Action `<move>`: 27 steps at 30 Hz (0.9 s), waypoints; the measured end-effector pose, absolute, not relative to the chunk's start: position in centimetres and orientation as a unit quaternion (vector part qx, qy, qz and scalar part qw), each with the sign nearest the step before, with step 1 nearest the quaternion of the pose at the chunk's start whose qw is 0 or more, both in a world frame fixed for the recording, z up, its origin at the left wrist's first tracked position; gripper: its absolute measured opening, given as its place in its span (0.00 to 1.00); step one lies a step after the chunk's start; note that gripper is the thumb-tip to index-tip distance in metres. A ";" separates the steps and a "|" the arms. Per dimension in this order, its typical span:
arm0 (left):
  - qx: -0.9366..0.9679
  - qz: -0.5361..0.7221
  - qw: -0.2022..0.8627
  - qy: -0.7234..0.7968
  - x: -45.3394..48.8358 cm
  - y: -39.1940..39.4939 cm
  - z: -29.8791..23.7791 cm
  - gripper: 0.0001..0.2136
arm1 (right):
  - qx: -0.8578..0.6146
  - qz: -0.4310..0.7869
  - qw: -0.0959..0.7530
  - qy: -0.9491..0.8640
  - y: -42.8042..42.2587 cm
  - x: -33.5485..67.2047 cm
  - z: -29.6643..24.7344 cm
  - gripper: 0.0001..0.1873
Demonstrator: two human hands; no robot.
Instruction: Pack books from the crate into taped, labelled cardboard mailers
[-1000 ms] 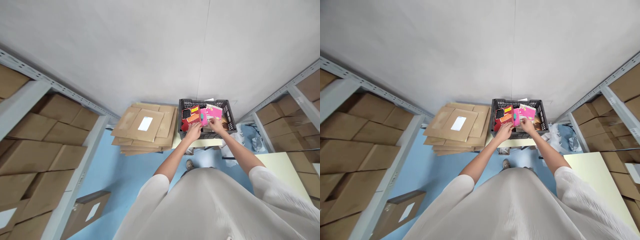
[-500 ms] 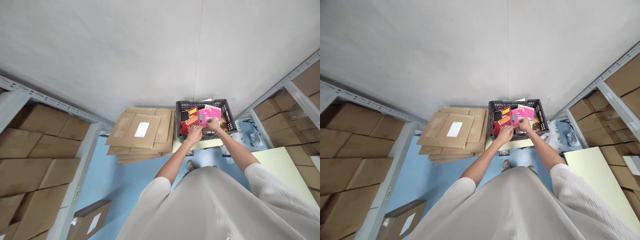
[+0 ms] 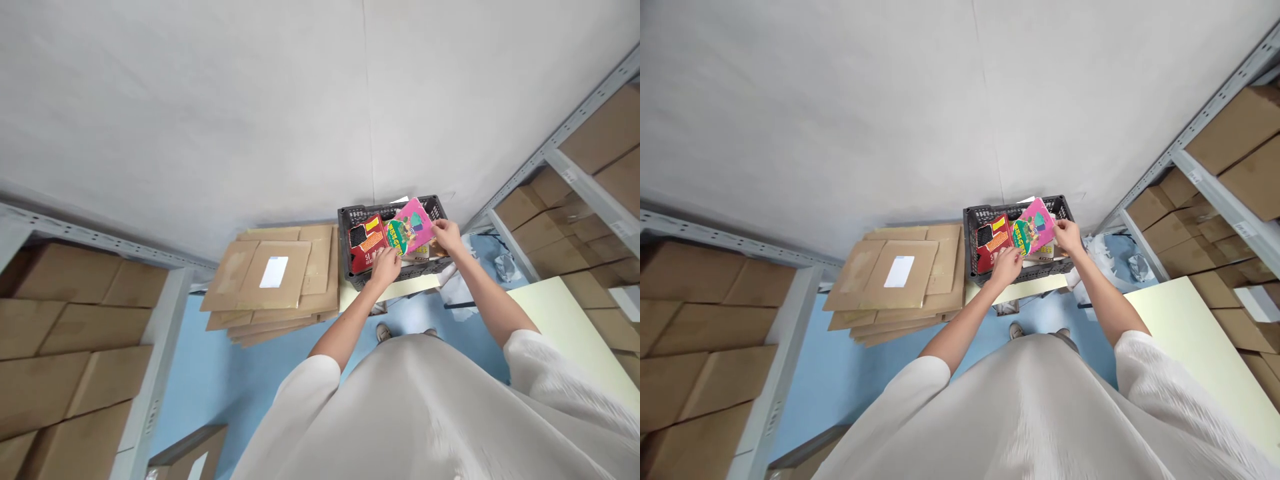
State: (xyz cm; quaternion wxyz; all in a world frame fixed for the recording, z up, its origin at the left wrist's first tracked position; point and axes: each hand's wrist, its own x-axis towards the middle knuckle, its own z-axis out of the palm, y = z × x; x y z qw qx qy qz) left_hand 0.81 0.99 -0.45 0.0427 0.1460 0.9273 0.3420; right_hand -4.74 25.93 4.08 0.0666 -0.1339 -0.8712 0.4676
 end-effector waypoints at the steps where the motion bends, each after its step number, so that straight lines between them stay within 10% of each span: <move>1: 0.145 0.344 0.044 0.927 0.8 1.6 -0.1 0.15 | -0.134 0.476 0.075 -0.866 26.3 -4.4 4.5 0.15; 27: -0.057 0.807 0.177 0.560 4.8 33.3 1.4 0.15 | -0.214 0.674 0.181 -0.684 47.5 14.4 5.8 0.28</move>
